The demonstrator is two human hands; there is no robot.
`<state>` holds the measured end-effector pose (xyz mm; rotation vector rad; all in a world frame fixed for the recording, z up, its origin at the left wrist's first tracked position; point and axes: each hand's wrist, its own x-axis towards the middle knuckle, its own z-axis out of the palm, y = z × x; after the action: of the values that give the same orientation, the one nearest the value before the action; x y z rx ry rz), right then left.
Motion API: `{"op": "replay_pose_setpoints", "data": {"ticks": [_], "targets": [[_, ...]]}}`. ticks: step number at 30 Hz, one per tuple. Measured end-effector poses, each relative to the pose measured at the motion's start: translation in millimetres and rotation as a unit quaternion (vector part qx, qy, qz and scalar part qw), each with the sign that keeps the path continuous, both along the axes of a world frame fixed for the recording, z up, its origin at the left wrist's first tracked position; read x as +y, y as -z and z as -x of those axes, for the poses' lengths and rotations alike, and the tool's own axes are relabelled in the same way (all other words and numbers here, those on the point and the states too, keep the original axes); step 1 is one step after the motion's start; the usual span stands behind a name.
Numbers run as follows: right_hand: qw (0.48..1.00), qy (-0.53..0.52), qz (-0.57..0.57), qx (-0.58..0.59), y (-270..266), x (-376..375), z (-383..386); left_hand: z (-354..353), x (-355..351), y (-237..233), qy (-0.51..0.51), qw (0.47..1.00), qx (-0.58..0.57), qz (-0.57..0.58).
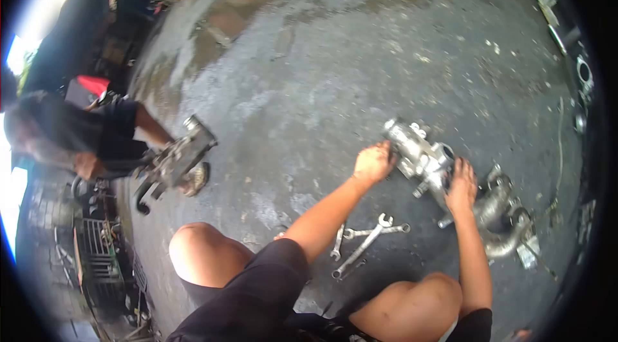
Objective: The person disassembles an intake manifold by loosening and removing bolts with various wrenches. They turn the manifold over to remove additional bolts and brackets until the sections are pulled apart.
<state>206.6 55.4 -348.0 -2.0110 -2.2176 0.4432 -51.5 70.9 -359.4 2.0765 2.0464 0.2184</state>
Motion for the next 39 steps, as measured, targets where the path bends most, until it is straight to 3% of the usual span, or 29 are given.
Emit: {"op": "replay_pose_setpoints", "data": {"ticks": [1, 5, 6, 7, 8, 9, 12, 14, 15, 17, 20, 21, 23, 24, 25, 27, 28, 29, 31, 33, 35, 36, 39], "targets": [[1.0, -0.007, -0.005, -0.003, 15.1, -1.6, -4.5, 0.8, 3.8, 0.1, 0.011, 0.998, -0.023, 0.056], [0.999, 0.031, 0.018, 0.033, 1.6, -7.1, 6.1, 0.7, 1.3, 3.2, -0.003, 0.998, -0.025, 0.061], [0.998, 0.039, 0.008, 0.052, 1.8, -9.8, 6.6, 1.1, -3.7, 9.0, 0.015, 1.0, -0.011, -0.002], [0.998, 0.045, 0.016, 0.041, 3.1, -10.9, 6.7, 0.7, -3.0, 1.3, 0.024, 0.999, -0.006, 0.043], [0.998, 0.048, 0.021, 0.028, 6.1, -9.2, 9.3, 8.8, -0.2, 29.0, 0.053, 0.999, -0.007, -0.002], [0.998, 0.054, 0.005, 0.039, 13.8, -7.3, 11.7, 9.2, 0.0, 22.8, 0.062, 0.998, -0.017, -0.009], [0.998, 0.055, 0.034, -0.001, 10.7, -9.8, 10.9, 2.8, 8.1, -15.5, 0.076, 0.994, -0.008, 0.08], [0.997, 0.066, 0.027, -0.004, 11.0, -10.8, 12.1, -3.7, 16.7, -26.0, 0.026, 0.973, 0.002, 0.23], [0.998, 0.063, 0.02, -0.002, 15.8, -12.8, 14.0, -5.4, 12.4, -14.2, 0.013, 0.987, 0.008, 0.162], [0.997, 0.074, 0.019, -0.005, 26.0, -12.4, 17.5, -9.9, -2.6, 11.6, 0.018, 0.989, 0.019, -0.148], [0.997, 0.075, 0.03, -0.008, 13.6, -13.9, 16.0, -1.2, 4.1, 31.6, 0.036, 0.991, -0.009, -0.126], [0.997, 0.067, 0.044, -0.007, 4.3, -14.6, 17.7, -3.3, 4.3, 17.3, 0.045, 0.991, -0.015, -0.124], [0.995, 0.073, 0.067, -0.016, -1.7, -17.9, 15.0, -5.3, 10.6, -9.5, 0.021, 0.985, 0.031, 0.169], [0.997, 0.073, 0.039, -0.005, 7.9, -17.0, 16.0, -4.3, 12.2, -4.9, 0.008, 0.982, 0.022, 0.186], [0.997, 0.071, 0.009, 0.006, 16.3, -16.1, 16.6, -4.7, 7.7, 0.7, 0.015, 0.982, 0.018, 0.189], [0.997, 0.077, 0.014, -0.007, 24.4, -14.5, 16.2, -4.3, -3.1, 22.7, 0.009, 0.993, 0.016, -0.121], [0.997, 0.073, 0.005, -0.014, 28.9, -14.7, 16.9, -0.2, -0.5, 33.8, 0.038, 0.979, 0.002, -0.199], [0.998, 0.067, -0.004, -0.022, 29.8, -15.8, 16.8, -1.1, 1.9, 29.7, 0.043, 0.979, -0.002, -0.2], [0.996, 0.072, 0.046, -0.007, 10.7, -14.4, 18.4, -0.2, 6.9, 15.1, 0.029, 0.999, 0.019, 0.038], [0.996, 0.069, 0.051, 0.009, 7.1, -14.4, 17.3, -0.3, 11.5, 16.9, 0.046, 0.998, 0.019, 0.025], [0.996, 0.072, 0.045, 0.006, 11.8, -14.5, 15.5, -2.5, 12.7, 13.6, -0.007, 0.997, 0.02, 0.075], [0.997, 0.067, 0.028, 0.0, 18.4, -14.7, 15.4, -6.9, 7.1, 3.2, -0.009, 0.999, 0.023, 0.048], [0.998, 0.067, -0.01, -0.006, 25.6, -16.3, 16.2, -2.2, 5.7, 1.7, 0.042, 0.998, 0.032, 0.015]]}}
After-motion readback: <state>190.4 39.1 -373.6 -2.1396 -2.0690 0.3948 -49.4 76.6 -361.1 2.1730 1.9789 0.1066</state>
